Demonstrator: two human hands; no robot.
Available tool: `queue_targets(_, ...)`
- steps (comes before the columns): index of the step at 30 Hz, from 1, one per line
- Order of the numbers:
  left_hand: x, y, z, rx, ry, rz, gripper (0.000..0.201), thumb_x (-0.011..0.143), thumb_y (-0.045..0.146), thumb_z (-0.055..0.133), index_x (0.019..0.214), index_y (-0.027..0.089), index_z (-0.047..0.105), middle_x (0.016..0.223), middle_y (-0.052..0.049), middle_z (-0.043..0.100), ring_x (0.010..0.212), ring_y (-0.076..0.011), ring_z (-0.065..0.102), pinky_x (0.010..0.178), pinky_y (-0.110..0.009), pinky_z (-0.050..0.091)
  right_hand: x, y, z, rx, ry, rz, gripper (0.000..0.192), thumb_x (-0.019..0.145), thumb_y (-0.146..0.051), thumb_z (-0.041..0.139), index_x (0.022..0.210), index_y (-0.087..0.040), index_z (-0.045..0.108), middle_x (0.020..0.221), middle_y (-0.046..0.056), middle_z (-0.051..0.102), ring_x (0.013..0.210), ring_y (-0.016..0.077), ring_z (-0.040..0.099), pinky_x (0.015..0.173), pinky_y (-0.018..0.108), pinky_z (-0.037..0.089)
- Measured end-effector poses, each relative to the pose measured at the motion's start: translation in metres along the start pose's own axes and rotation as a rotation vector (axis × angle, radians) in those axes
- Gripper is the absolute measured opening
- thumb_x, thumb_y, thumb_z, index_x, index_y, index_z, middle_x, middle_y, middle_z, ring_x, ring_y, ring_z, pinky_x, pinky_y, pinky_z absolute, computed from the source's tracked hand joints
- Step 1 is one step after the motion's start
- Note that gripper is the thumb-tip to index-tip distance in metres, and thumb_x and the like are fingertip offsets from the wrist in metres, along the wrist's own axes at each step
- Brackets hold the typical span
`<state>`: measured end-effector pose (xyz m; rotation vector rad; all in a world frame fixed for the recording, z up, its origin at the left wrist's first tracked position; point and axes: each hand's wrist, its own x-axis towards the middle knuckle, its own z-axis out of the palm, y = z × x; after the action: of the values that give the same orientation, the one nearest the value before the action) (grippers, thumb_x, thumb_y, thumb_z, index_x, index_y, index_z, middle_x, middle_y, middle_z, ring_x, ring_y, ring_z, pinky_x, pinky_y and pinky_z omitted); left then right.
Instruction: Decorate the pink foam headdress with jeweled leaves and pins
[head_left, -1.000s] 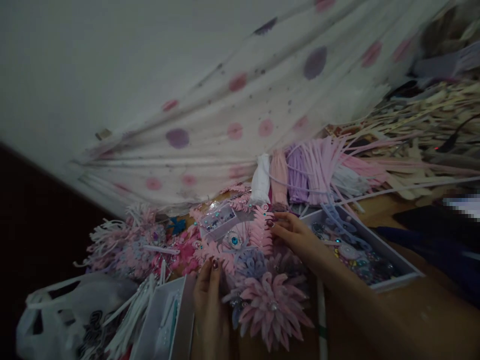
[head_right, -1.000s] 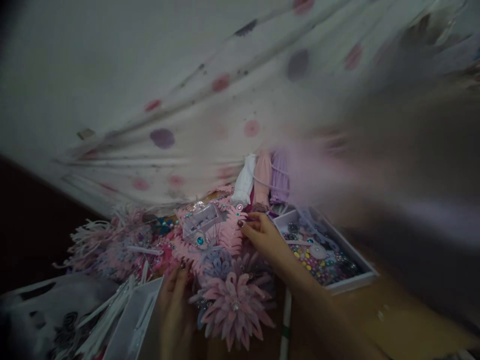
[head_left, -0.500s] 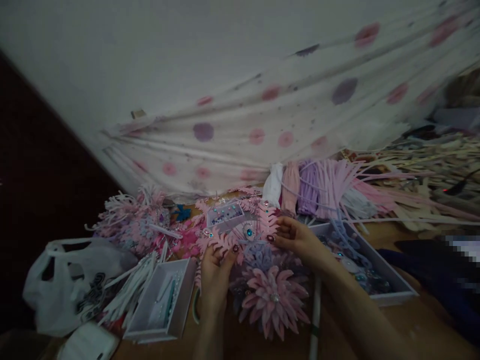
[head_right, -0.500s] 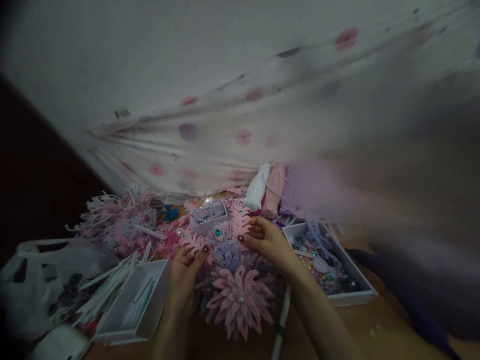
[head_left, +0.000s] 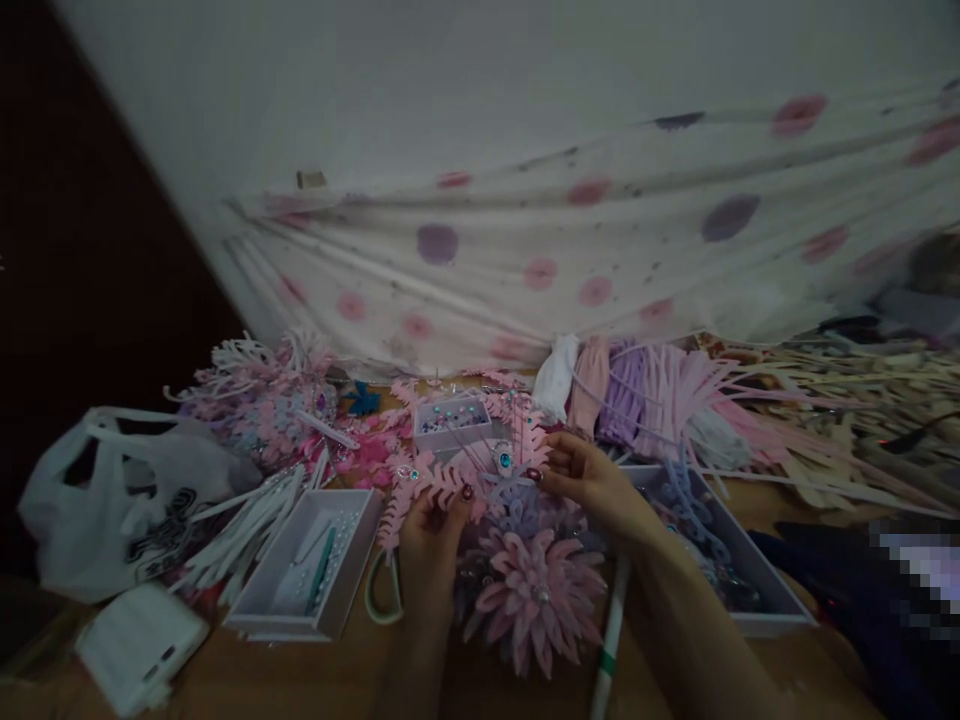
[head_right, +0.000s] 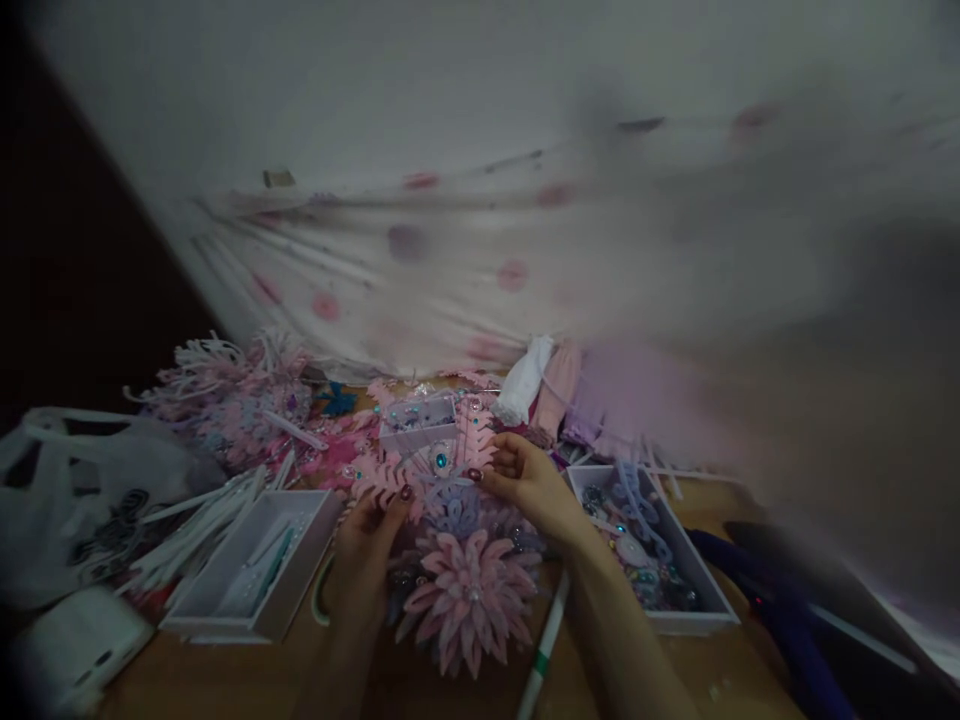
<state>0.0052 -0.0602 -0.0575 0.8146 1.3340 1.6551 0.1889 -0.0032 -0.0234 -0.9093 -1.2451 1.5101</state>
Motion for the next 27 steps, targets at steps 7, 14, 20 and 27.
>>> queue_targets(7,0.003,-0.008,-0.002,0.068,-0.019,0.033,0.031,0.068,0.045,0.077,0.083,0.017,0.072,0.082,-0.003,0.074,0.082,-0.0212,0.066,0.076,-0.03,0.047,0.005,-0.006,0.004,-0.028,0.024,-0.006,0.058,0.044,-0.036,0.091,0.083,-0.02,0.051,0.069,-0.004,0.056,0.059,0.0118,0.054,0.054,0.022,0.041)
queue_targets(14,0.006,-0.012,-0.003,0.046,-0.012,0.023,0.032,0.064,0.042,0.08,0.082,0.017,0.073,0.081,-0.004,0.075,0.081,-0.0208,0.066,0.076,-0.03,0.048,0.004,0.001,0.004,-0.033,0.13,0.016,0.052,0.048,-0.034,0.085,0.086,-0.02,0.052,0.069,-0.004,0.055,0.06,0.0123,0.054,0.057,0.023,0.042)
queue_targets(20,0.002,-0.002,0.0,0.04,0.02,-0.024,0.039,0.058,0.048,0.082,0.077,0.015,0.072,0.076,-0.003,0.074,0.075,-0.0191,0.064,0.072,-0.029,0.049,0.003,-0.004,0.009,-0.038,0.16,0.019,0.052,0.048,-0.034,0.082,0.088,-0.019,0.052,0.07,-0.003,0.059,0.056,0.0116,0.053,0.051,0.022,0.038)
queue_targets(27,0.002,-0.004,0.001,-0.035,0.013,-0.061,0.041,0.055,0.049,0.085,0.076,0.015,0.072,0.075,-0.002,0.073,0.074,-0.0178,0.064,0.07,-0.028,0.05,0.002,-0.006,0.011,-0.058,0.147,-0.005,0.043,0.05,-0.035,0.077,0.082,-0.02,0.053,0.064,-0.004,0.057,0.054,0.0123,0.054,0.05,0.022,0.037)
